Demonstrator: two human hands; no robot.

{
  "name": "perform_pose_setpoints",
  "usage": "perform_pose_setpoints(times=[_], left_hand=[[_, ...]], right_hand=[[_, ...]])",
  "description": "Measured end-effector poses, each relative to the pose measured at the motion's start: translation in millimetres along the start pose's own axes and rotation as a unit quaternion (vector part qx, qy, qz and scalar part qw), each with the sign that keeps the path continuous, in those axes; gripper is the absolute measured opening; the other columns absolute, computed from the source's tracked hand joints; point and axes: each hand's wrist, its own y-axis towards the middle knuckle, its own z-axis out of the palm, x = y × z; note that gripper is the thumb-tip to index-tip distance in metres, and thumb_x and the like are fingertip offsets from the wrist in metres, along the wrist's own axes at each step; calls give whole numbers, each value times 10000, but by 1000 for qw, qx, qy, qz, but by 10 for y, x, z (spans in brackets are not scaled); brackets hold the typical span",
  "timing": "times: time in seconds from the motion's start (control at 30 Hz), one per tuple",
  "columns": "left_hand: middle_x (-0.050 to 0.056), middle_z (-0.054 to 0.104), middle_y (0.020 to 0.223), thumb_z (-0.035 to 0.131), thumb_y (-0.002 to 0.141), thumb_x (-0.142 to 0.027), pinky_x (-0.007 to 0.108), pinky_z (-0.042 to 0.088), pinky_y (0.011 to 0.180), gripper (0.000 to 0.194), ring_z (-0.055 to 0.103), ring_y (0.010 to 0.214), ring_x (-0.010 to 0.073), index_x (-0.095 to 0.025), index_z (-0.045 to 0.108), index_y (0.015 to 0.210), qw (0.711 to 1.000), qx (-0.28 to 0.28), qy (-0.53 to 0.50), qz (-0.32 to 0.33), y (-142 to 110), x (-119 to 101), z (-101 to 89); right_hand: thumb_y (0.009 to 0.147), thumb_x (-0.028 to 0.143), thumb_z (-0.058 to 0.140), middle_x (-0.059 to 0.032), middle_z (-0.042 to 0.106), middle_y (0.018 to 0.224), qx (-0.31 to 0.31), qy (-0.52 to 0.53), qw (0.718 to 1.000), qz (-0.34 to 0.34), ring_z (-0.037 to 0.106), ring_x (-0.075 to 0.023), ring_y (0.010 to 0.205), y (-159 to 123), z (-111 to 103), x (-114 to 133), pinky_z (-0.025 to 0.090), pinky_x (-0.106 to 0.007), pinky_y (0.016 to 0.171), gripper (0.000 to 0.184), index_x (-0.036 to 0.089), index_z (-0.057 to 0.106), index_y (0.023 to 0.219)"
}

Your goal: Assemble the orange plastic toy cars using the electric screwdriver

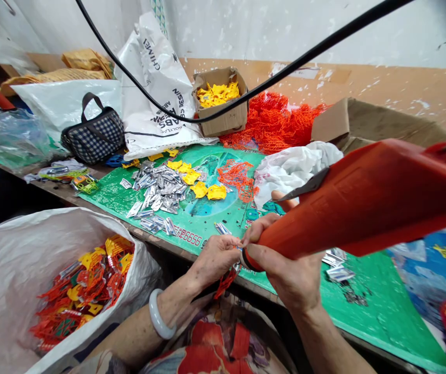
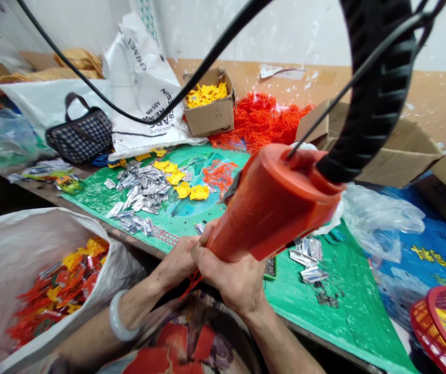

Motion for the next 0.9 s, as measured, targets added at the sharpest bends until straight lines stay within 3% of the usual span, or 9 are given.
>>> perform_pose_setpoints(times=[0.23,0.63,0.9], left_hand=[[-12,563,644,674,656,-312,247,351,582,165,455,638,145,-156,669,711,999,-13,-49,-10,-20,-35,15],[-3,618,656,649,663,-264,271,414,666,153,539,669,164,-143,677,752,999,-23,-39,17,17,53,5],[-11,562,617,662,675,-320,276,369,640,191,497,664,170,-142,672,744,998,-46,35,12,-9,74,4]], right_hand=[[676,195,724,18,619,680,-11,21,1000,3,601,-163,632,20,23,-16,553,-353,646,96,220,639,713],[679,241,756,-2,641,709,-18,26,999,6,606,-168,635,33,-3,-67,555,-364,645,82,211,691,719],[674,249,753,-10,647,698,-19,24,999,16,610,-175,622,31,5,-35,547,-357,615,88,203,689,712]])
